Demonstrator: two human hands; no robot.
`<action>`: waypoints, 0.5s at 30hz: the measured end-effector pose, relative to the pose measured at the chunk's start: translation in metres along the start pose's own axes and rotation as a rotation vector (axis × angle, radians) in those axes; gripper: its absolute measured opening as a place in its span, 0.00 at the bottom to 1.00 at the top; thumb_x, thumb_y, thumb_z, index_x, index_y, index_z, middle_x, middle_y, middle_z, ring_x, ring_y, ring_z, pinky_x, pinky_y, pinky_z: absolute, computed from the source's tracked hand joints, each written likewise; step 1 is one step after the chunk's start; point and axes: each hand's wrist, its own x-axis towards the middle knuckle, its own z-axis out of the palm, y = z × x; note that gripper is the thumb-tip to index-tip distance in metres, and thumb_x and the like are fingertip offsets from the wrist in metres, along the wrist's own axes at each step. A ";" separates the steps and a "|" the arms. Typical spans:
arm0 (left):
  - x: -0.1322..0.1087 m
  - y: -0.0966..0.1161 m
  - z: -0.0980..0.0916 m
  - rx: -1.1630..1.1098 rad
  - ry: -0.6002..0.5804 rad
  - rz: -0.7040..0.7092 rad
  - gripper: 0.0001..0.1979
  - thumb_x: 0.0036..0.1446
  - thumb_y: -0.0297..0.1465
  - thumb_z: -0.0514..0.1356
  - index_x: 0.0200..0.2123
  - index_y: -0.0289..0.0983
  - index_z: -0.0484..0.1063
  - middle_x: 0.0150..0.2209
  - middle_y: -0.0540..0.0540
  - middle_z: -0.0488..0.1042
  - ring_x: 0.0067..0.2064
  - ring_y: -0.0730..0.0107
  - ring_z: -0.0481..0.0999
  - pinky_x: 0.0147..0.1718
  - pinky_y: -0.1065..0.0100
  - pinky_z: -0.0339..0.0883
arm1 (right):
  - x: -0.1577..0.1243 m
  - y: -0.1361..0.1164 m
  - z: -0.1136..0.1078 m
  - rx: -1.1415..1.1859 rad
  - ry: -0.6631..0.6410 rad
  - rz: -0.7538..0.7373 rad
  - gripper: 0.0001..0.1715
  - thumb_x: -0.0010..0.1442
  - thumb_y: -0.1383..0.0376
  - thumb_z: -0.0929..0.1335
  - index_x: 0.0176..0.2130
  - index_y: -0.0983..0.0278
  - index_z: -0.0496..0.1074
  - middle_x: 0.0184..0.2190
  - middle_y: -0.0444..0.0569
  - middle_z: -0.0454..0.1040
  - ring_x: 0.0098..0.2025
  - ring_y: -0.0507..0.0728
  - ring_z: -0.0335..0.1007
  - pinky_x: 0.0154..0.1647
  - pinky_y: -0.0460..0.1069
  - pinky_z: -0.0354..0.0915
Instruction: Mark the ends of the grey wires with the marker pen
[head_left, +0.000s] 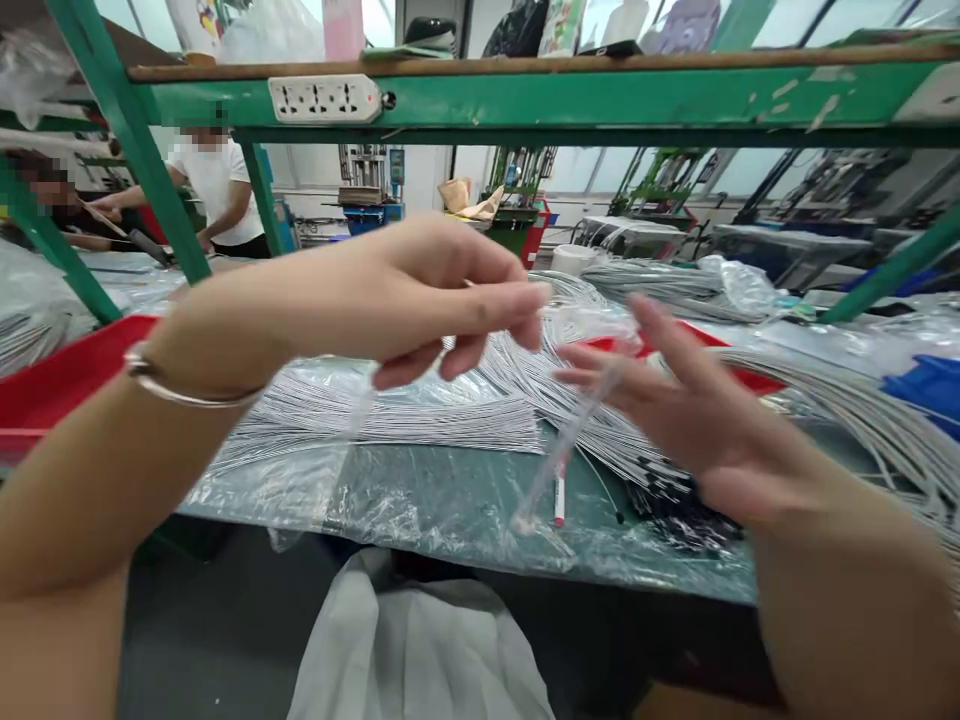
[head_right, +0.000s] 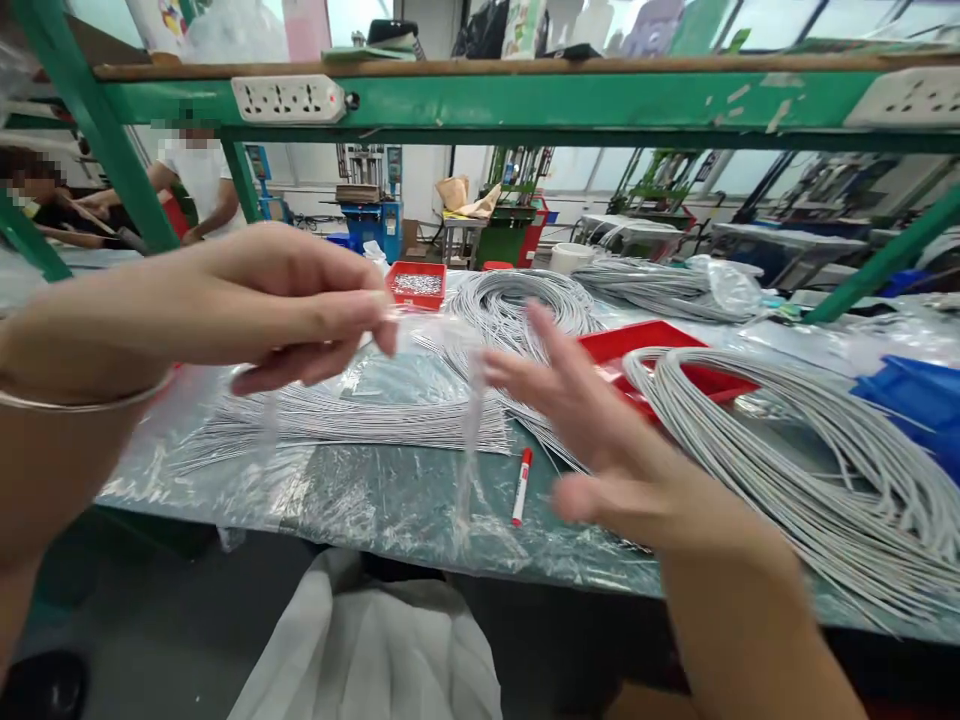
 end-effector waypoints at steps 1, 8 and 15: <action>0.013 0.001 0.005 0.024 0.046 0.035 0.15 0.62 0.34 0.50 0.30 0.29 0.69 0.19 0.55 0.65 0.15 0.91 0.61 0.16 0.85 0.55 | 0.013 -0.003 0.009 0.128 -0.082 -0.008 0.36 0.55 0.47 0.67 0.60 0.45 0.54 0.51 0.52 0.69 0.51 0.63 0.67 0.51 0.60 0.65; 0.031 -0.046 -0.013 -0.141 0.552 0.030 0.12 0.61 0.34 0.53 0.34 0.31 0.71 0.19 0.55 0.64 0.17 0.89 0.59 0.17 0.83 0.50 | 0.060 -0.034 -0.004 0.579 0.299 0.103 0.18 0.64 0.60 0.62 0.23 0.62 0.62 0.12 0.35 0.45 0.13 0.45 0.40 0.16 0.43 0.51; 0.075 -0.062 0.055 -0.703 0.153 0.127 0.21 0.55 0.35 0.61 0.51 0.35 0.63 0.43 0.43 0.72 0.45 0.70 0.72 0.37 0.75 0.66 | 0.115 -0.067 0.002 0.500 0.692 -0.083 0.17 0.68 0.59 0.56 0.32 0.61 0.64 0.38 0.42 0.66 0.37 0.45 0.66 0.35 0.41 0.63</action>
